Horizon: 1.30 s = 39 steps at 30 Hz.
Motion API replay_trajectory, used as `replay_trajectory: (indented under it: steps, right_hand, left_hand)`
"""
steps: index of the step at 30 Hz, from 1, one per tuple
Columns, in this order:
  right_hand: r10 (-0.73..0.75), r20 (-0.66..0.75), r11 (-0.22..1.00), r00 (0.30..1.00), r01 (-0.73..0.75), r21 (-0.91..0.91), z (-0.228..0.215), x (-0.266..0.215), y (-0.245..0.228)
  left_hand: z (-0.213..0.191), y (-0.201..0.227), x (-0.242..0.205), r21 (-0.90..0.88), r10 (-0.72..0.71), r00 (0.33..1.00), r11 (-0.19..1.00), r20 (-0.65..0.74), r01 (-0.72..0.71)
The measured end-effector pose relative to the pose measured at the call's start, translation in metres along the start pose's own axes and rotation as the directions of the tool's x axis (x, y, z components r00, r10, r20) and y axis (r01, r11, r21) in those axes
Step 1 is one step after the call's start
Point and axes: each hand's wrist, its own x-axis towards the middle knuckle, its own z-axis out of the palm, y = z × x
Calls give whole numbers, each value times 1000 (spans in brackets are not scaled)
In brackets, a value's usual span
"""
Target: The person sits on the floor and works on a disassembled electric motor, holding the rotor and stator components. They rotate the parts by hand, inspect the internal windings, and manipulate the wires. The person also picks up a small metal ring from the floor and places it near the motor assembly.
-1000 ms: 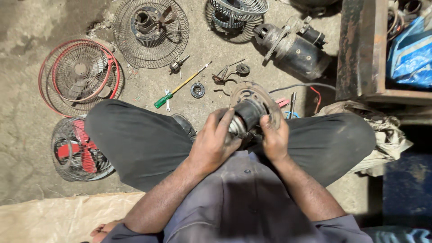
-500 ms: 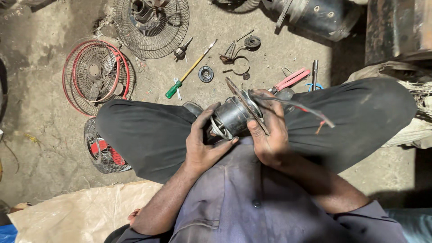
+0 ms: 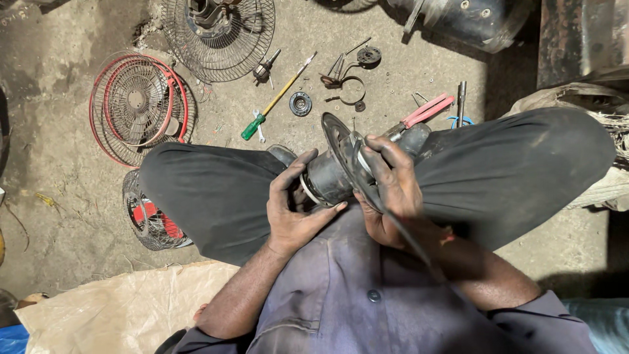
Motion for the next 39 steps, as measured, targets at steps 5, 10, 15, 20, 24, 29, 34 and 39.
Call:
replay_trajectory:
  steps: [5, 10, 15, 20, 24, 29, 34, 39]
  right_hand:
    - [5, -57, 994, 998, -11, -108, 7, 1, -1]
    - [-11, -23, 999, 1000, 10, -34, 1, 4, -1]
    - [12, -76, 999, 997, -15, -31, 6, 5, -4]
    - [65, -82, 996, 995, -59, 73, 8, 3, -6]
    - [58, -55, 995, 997, -53, 87, 7, 2, -4]
    - [108, 43, 989, 993, -111, 98, 0, -3, 2]
    - [204, 0, 938, 979, -196, 285, 7, -6, 12]
    - [205, 29, 935, 978, -205, 290, 6, -8, 19]
  left_hand:
    - [-4, 6, 5, 201, 79, 997, 977, -5, -77]
    - [-3, 9, 7, 316, 112, 994, 943, -20, -100]
    - [-1, 8, 8, 260, 118, 993, 959, -11, -111]
    - [0, 9, 6, 261, 89, 996, 962, -4, -85]
    - [-1, 11, 8, 241, 96, 995, 966, -2, -93]
    - [-2, 17, 14, 393, 144, 989, 909, 15, -138]
    - [2, 24, 20, 458, 139, 989, 876, 57, -150]
    - [4, 27, 23, 527, 198, 977, 824, 75, -208]
